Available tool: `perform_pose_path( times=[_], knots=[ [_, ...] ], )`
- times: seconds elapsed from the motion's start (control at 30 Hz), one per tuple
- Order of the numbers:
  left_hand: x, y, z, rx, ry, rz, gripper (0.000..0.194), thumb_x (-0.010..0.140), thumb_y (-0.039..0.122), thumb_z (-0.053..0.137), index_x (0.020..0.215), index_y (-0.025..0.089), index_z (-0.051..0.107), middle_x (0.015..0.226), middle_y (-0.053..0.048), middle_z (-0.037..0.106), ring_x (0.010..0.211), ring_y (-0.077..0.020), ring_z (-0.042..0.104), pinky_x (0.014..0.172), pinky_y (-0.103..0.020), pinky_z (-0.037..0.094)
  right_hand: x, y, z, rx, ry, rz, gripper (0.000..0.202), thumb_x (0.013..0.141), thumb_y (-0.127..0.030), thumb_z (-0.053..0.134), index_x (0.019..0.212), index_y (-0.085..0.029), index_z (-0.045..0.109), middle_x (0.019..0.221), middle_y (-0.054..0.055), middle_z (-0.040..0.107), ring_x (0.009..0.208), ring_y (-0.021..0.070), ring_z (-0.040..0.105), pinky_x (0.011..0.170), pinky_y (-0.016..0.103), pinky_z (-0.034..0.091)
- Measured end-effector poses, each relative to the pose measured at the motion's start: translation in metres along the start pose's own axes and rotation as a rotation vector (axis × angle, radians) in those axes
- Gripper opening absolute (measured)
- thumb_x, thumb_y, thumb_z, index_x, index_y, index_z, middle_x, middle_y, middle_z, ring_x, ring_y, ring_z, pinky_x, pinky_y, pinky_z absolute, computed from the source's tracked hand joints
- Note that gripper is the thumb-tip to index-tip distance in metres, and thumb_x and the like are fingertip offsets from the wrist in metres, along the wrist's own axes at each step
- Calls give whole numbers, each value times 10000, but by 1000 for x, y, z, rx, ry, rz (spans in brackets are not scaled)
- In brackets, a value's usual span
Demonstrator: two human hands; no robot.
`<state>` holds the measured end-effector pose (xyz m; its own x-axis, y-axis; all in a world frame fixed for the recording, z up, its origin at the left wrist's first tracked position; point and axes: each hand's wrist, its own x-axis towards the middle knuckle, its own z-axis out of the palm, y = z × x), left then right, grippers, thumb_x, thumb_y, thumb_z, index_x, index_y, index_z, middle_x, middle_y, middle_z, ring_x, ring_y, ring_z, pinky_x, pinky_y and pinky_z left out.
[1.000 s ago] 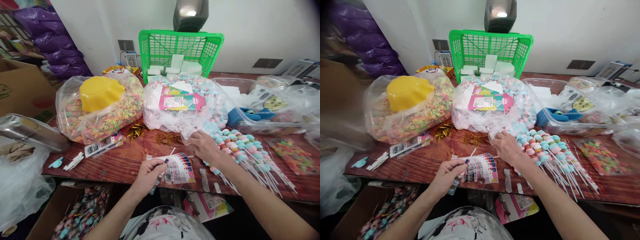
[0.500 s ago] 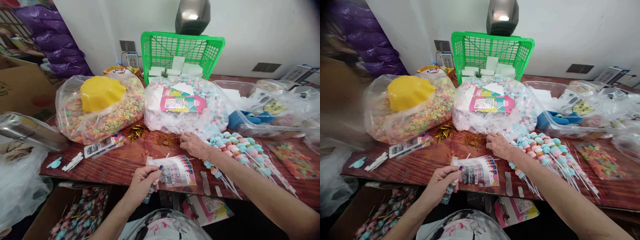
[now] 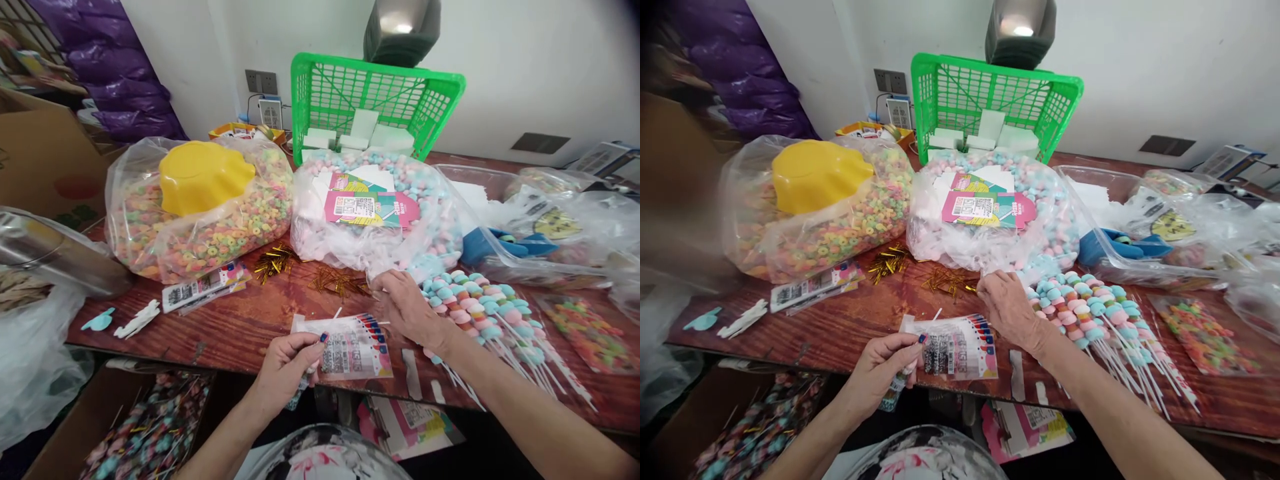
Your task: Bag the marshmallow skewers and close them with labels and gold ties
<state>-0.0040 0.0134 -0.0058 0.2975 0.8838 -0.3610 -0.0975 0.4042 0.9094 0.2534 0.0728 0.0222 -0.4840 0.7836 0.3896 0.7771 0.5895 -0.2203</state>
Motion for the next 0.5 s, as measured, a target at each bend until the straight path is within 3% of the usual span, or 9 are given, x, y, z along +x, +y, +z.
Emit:
perform_pose_path(
  times=[0.1,0.2,0.33,0.5],
  knots=[
    [5,4,9,9,-24,-1,356,695,473,711,669,122,661,543,23,513,414,-73,469,434,-200,353,-7,-26,-20,72,112,100,159,934,-126,354,842,-198,462,772,20,545,749,172,488,695,309,372],
    [13,10,26,22,-75,45,317,716,436,694,663,125,664,534,31,487,427,-65,434,436,-193,325,-15,-62,-25,239,250,238,135,937,-156,427,836,-205,500,772,8,550,743,162,502,687,300,380],
    [27,13,48,52,-134,198,276,778,378,637,665,127,657,558,35,455,485,-65,386,477,-198,318,-26,-94,-1,237,385,291,142,922,-137,460,878,-200,579,776,22,606,743,172,534,695,321,383],
    [32,5,62,106,-208,302,272,822,304,584,616,127,599,602,29,424,569,-76,365,545,-209,315,-44,-94,22,-32,417,215,288,862,-37,408,1018,-160,616,874,81,645,806,201,558,735,361,403]
  ],
)
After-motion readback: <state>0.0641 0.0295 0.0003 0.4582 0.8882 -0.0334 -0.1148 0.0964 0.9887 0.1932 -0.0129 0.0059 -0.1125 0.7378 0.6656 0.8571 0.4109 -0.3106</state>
